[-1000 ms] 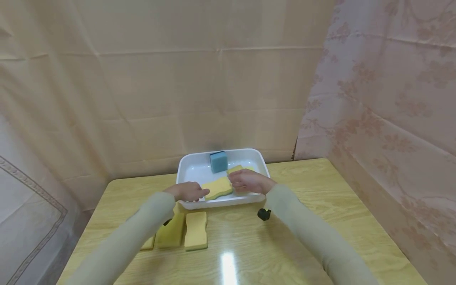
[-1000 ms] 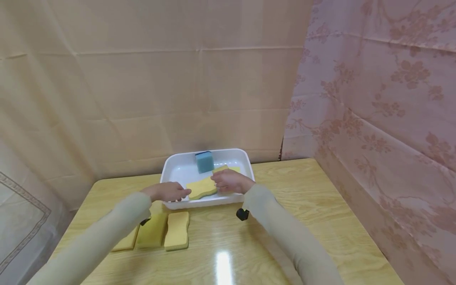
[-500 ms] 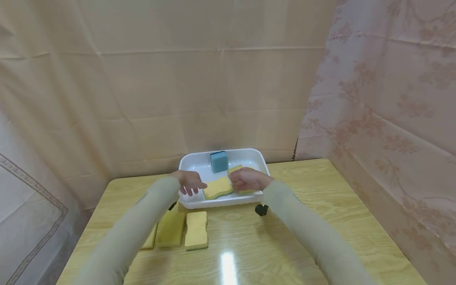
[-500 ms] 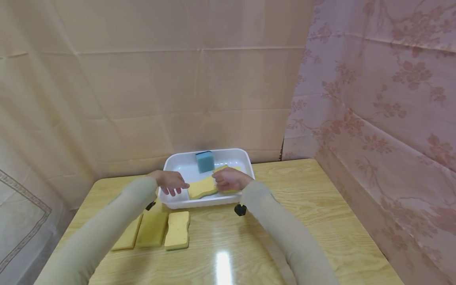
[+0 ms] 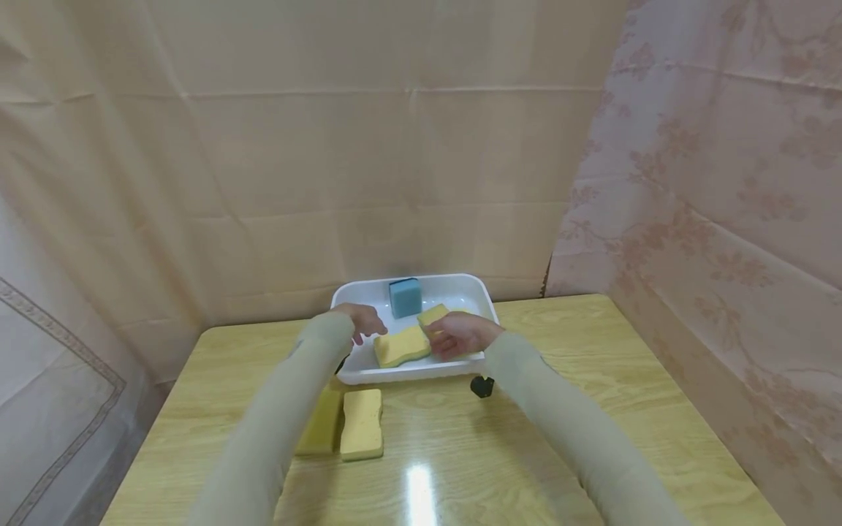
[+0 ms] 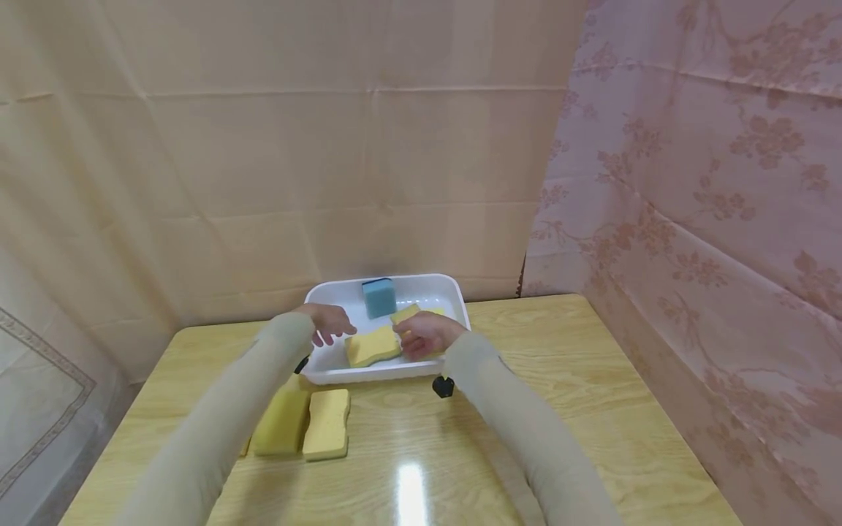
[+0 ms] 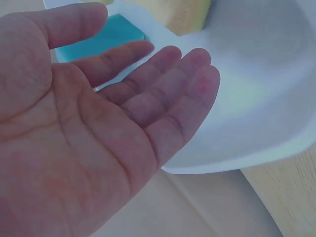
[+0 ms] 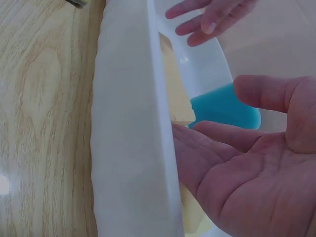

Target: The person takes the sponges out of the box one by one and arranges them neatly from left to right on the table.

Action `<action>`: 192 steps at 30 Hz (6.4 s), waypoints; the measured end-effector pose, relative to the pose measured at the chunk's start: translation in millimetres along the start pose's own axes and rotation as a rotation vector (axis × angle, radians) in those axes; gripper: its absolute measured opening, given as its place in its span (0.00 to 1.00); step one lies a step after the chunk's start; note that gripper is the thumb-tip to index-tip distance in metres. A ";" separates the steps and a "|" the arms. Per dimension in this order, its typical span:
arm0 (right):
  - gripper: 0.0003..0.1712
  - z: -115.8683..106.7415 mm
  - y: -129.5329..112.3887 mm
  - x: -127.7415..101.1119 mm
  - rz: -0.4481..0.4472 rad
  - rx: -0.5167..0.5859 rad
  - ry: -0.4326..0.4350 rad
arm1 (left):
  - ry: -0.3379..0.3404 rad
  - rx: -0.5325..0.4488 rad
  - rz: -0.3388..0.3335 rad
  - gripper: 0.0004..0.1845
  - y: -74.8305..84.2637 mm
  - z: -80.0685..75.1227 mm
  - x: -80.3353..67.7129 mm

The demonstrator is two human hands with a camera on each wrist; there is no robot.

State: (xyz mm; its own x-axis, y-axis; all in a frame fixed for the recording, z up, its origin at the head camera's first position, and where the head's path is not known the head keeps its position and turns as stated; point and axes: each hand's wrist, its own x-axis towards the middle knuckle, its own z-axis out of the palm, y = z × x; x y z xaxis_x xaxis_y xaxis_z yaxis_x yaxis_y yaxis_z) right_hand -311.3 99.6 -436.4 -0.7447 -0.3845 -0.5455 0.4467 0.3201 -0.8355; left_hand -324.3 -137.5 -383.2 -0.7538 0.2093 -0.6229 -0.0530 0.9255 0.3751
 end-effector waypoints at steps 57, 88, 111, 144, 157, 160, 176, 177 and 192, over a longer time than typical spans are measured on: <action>0.28 33.8 12.4 20.7 -0.010 0.466 -0.068 | 0.188 -0.444 -0.102 0.19 17.9 33.7 37.6; 0.25 42.8 5.5 18.3 -0.096 0.299 0.148 | 0.231 -0.457 -0.009 0.17 6.5 31.9 20.0; 0.23 18.2 7.7 12.0 -0.124 0.210 0.177 | 0.277 -0.518 0.056 0.15 16.0 32.6 38.9; 0.31 6.2 -4.2 10.7 -0.154 0.227 0.193 | 0.338 -0.578 0.207 0.09 20.9 27.6 33.4; 0.31 2.9 -18.7 -15.2 -0.216 0.196 0.193 | 0.343 -0.793 0.310 0.18 21.0 26.5 23.3; 0.31 5.0 -18.1 -19.0 -0.232 0.179 0.179 | 0.353 -0.819 0.330 0.19 17.1 30.6 21.1; 0.33 12.8 -6.9 -45.5 -0.369 0.059 0.198 | 0.353 -0.987 0.458 0.17 12.8 50.1 -10.0; 0.33 12.3 -5.9 -47.5 -0.377 0.048 0.198 | 0.353 -0.988 0.459 0.17 13.4 51.3 -11.1; 0.32 19.6 8.5 -72.0 -0.504 -0.005 0.188 | 0.372 -1.019 0.499 0.19 6.0 73.0 -25.7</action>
State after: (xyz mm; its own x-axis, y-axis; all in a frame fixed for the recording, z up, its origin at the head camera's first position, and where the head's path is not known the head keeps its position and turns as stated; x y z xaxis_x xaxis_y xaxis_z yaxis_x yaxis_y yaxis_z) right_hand -244.2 113.0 -405.5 -0.9423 -0.3303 -0.0549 0.0086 0.1401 -0.9901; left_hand -257.4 -114.3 -415.1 -0.9733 0.2151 -0.0800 -0.0693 0.0567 0.9960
